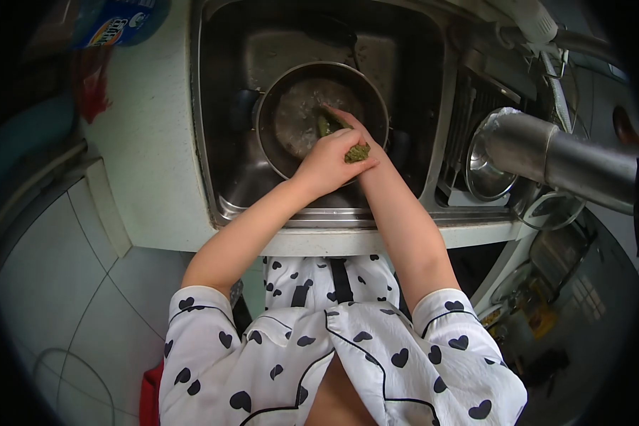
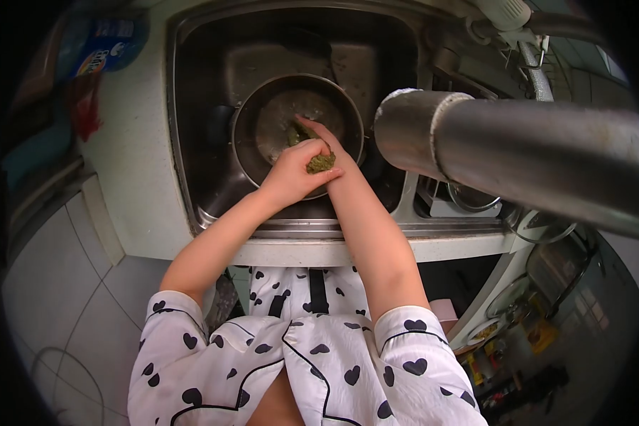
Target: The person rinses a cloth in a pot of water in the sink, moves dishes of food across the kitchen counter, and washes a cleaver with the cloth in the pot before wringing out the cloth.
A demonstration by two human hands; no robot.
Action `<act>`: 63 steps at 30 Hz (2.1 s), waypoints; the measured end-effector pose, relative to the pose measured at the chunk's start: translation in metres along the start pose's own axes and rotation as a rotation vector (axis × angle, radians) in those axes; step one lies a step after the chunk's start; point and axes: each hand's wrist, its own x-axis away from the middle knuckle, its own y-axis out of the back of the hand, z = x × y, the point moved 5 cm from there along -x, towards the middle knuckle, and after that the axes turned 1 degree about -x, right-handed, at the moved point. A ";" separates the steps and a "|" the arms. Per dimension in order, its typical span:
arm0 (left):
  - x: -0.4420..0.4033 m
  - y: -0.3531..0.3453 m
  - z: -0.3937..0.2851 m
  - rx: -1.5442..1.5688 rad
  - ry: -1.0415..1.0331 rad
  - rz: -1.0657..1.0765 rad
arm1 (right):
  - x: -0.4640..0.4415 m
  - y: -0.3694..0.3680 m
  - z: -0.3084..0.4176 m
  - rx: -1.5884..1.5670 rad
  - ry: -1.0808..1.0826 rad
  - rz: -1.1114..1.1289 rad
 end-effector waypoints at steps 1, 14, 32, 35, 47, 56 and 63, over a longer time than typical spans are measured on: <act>0.000 0.002 -0.001 -0.032 -0.026 -0.053 | 0.000 -0.003 -0.001 -0.028 0.029 0.023; -0.031 0.025 0.084 -0.430 0.361 -0.349 | 0.005 0.004 -0.026 -0.172 -0.316 -0.396; -0.015 0.015 0.131 -0.604 0.586 0.006 | 0.002 0.018 -0.040 -0.315 -0.487 -0.269; -0.001 0.009 0.069 -0.323 0.310 -0.021 | 0.013 -0.003 -0.022 -0.397 -0.513 -0.199; 0.008 0.044 0.080 0.494 0.559 -0.398 | 0.043 -0.012 0.001 -0.260 -0.353 -0.136; 0.003 0.010 0.081 0.464 0.293 -0.232 | 0.051 -0.030 0.012 -0.375 -0.524 0.031; 0.000 0.009 0.031 0.036 -0.020 -0.284 | 0.020 -0.013 -0.029 -0.631 -0.527 0.077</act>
